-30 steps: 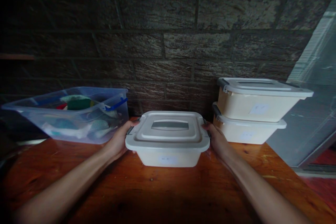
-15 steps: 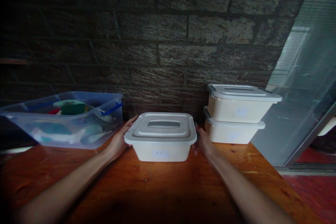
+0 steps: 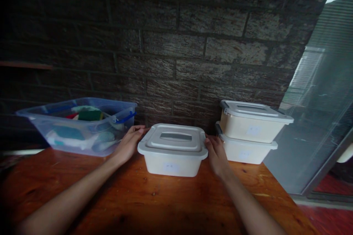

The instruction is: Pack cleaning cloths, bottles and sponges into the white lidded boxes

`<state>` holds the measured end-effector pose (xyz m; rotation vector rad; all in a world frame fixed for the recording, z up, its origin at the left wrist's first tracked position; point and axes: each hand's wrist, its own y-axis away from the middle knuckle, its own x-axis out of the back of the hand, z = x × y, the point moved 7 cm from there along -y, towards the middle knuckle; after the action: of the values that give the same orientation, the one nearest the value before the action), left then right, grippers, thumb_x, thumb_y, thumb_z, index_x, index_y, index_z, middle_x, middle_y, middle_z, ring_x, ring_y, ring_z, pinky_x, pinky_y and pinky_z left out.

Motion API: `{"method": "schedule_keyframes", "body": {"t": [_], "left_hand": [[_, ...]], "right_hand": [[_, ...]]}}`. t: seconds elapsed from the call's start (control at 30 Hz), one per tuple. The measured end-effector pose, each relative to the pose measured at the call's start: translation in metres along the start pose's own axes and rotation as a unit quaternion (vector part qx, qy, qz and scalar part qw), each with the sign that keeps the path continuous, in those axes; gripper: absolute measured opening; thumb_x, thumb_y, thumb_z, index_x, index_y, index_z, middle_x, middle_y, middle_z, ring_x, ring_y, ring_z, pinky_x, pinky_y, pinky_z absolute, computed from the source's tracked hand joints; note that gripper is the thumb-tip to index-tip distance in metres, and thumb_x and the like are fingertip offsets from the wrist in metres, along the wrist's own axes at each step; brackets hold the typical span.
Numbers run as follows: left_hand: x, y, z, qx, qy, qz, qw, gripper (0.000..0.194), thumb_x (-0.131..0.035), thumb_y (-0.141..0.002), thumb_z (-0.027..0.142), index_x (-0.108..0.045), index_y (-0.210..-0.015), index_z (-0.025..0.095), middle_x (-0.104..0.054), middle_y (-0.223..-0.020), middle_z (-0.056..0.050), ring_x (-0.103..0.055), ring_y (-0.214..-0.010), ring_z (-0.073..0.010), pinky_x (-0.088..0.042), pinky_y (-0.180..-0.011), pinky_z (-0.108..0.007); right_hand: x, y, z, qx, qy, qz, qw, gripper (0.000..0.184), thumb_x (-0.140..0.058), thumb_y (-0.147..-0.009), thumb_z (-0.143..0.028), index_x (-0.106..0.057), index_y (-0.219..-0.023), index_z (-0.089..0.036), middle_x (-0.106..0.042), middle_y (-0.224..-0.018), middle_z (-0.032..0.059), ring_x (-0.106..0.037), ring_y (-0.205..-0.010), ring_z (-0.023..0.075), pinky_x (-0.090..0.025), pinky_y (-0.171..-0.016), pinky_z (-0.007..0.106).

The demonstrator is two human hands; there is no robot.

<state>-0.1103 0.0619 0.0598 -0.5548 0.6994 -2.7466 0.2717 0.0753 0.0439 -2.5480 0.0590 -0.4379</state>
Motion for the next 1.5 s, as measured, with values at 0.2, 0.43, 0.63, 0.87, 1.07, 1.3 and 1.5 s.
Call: {"method": "schedule_keyframes", "body": {"t": [0.2, 0.43, 0.63, 0.87, 1.07, 1.3, 1.5], "left_hand": [[-0.008, 0.012, 0.023, -0.022, -0.092, -0.017, 0.995, 0.06, -0.031, -0.104, 0.055, -0.077, -0.11, 0.018, -0.053, -0.146, -0.013, -0.046, -0.139, -0.0288, -0.028, -0.122, -0.041], [0.013, 0.0, 0.068, -0.072, -0.104, 0.05, 0.991, 0.06, -0.03, -0.104, 0.053, -0.073, -0.126, 0.018, -0.053, -0.149, -0.013, -0.044, -0.14, -0.03, -0.027, -0.122, -0.046], [0.009, -0.006, 0.15, -0.1, 0.078, -0.016, 0.992, 0.051, -0.055, -0.098, 0.046, -0.064, -0.139, 0.017, -0.067, -0.138, -0.009, -0.06, -0.125, -0.0282, -0.041, -0.11, -0.036], [-0.041, 0.003, 0.193, -0.092, 0.157, -0.11, 0.977, 0.045, -0.066, -0.093, 0.04, -0.068, -0.131, 0.016, -0.077, -0.105, -0.008, -0.069, -0.09, -0.0229, -0.051, -0.08, -0.029], [-0.082, 0.023, 0.231, -0.192, 0.057, -0.128, 0.971, 0.02, -0.075, -0.086, 0.032, -0.082, -0.102, 0.022, -0.075, -0.104, -0.009, -0.068, -0.096, -0.0256, -0.053, -0.085, -0.033], [-0.159, 0.101, 0.238, -0.353, -0.059, -0.265, 0.896, 0.033, -0.056, -0.099, 0.02, -0.078, -0.12, 0.034, -0.069, -0.115, -0.009, -0.067, -0.1, -0.0207, -0.055, -0.081, -0.03], [-0.215, 0.143, 0.189, -0.4, -0.128, -0.361, 0.832, 0.045, -0.047, -0.099, 0.011, -0.07, -0.132, 0.031, -0.074, -0.121, -0.008, -0.073, -0.103, -0.02, -0.059, -0.089, -0.028]], "right_hand": [[0.0, 0.003, -0.006, -0.012, 0.0, 0.018, 1.0, 0.065, -0.049, -0.096, -0.067, -0.061, -0.142, -0.022, -0.06, -0.143, 0.0155, -0.049, -0.139, 0.0368, -0.043, -0.113, 0.055], [0.008, -0.006, -0.047, 0.002, -0.05, 0.044, 0.998, 0.061, -0.044, -0.101, -0.061, -0.06, -0.137, -0.015, -0.068, -0.132, 0.0169, -0.063, -0.122, 0.0321, -0.05, -0.105, 0.046], [0.048, -0.016, -0.101, 0.079, -0.046, 0.078, 0.993, 0.053, -0.055, -0.098, -0.054, -0.065, -0.138, -0.02, -0.06, -0.146, 0.0097, -0.051, -0.137, 0.0306, -0.036, -0.117, 0.042], [0.129, 0.004, -0.115, 0.088, 0.025, 0.131, 0.987, 0.059, -0.067, -0.092, -0.052, -0.063, -0.141, -0.019, -0.074, -0.099, 0.0052, -0.066, -0.084, 0.0206, -0.054, -0.072, 0.029], [0.219, 0.038, -0.103, 0.085, 0.058, 0.098, 0.99, 0.035, -0.077, -0.085, -0.045, -0.08, -0.107, -0.02, -0.073, -0.082, 0.0056, -0.06, -0.064, 0.0164, -0.045, -0.053, 0.026], [0.295, 0.103, -0.062, 0.017, 0.164, -0.018, 0.986, 0.03, -0.072, -0.087, -0.046, -0.085, -0.101, -0.023, -0.077, -0.104, 0.0133, -0.07, -0.095, 0.0292, -0.055, -0.073, 0.035], [0.29, 0.14, 0.002, -0.106, 0.145, -0.099, 0.979, 0.032, -0.074, -0.083, -0.045, -0.085, -0.1, -0.02, -0.08, -0.088, 0.0101, -0.071, -0.072, 0.0258, -0.056, -0.065, 0.034]]}}
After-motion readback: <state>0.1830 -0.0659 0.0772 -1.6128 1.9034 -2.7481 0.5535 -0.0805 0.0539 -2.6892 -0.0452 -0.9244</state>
